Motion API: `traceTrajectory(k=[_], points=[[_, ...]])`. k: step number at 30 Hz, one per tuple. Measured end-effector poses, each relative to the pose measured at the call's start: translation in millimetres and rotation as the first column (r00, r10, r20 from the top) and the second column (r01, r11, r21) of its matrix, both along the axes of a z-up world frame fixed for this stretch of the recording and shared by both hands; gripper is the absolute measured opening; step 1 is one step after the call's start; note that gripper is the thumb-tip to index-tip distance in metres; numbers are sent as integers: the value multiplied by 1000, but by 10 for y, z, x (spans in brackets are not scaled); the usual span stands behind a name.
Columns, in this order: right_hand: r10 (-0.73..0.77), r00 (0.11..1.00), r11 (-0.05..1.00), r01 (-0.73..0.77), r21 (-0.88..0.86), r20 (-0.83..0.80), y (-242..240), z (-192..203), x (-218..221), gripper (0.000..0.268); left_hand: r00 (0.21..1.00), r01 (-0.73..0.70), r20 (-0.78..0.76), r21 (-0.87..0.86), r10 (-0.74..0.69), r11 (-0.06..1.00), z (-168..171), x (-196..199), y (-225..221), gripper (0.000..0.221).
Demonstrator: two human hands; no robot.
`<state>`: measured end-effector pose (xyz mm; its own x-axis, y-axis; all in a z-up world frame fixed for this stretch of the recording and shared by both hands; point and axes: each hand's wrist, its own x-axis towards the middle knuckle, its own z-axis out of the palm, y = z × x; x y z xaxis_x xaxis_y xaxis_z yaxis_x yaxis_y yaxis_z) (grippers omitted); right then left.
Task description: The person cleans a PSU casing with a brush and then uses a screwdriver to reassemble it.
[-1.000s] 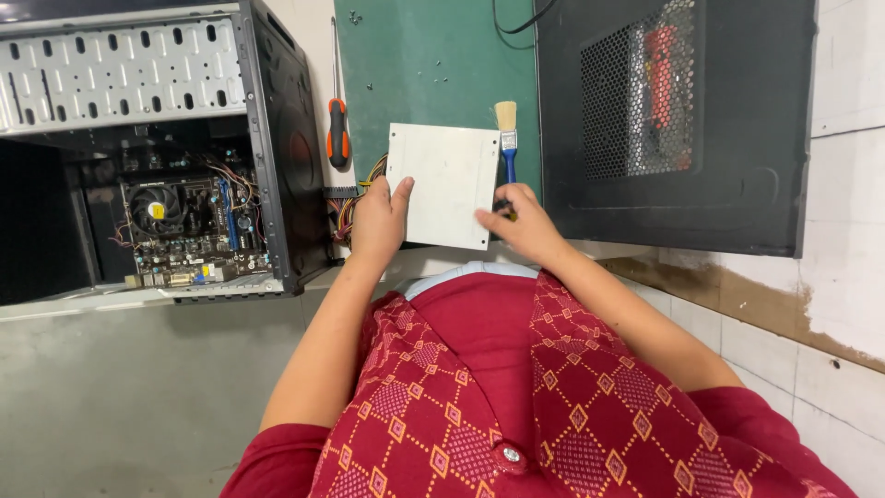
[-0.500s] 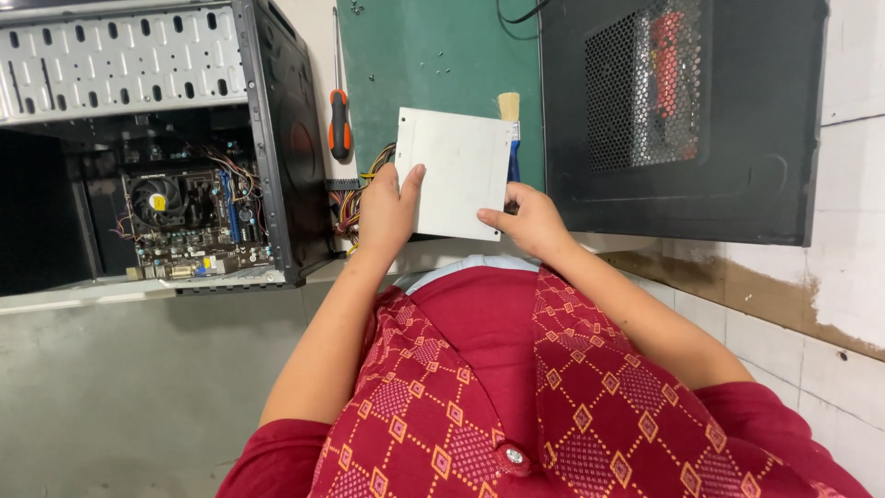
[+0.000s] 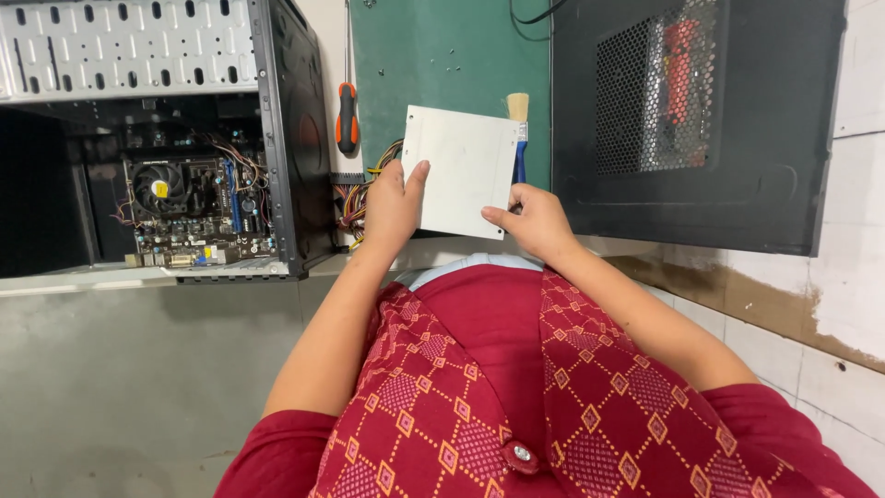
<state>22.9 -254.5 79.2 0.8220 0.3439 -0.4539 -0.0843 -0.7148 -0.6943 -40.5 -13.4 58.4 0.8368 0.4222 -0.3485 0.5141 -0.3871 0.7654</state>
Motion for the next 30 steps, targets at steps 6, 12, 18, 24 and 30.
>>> traceTrajectory(k=[6,12,18,24,30], points=[[-3,1000,1000,3,-15,10,7,-10,1,37,1000,9,-2,-6,-9,1000,-7,9,27,54],[19,1000,999,-18,-35,23,43,58,8,39,1000,-12,1,-11,12,1000,-46,-12,24,53],[9,1000,998,-9,-55,4,45,-3,50,37,1000,5,8,-24,-5,1000,-22,0,60,54],[25,1000,998,-26,-58,-18,20,52,50,36,999,-28,23,-108,30,994,-208,12,44,49],[-307,900,906,376,193,-309,-23,-154,131,37,999,-23,33,-148,28,989,10,54,33,49]])
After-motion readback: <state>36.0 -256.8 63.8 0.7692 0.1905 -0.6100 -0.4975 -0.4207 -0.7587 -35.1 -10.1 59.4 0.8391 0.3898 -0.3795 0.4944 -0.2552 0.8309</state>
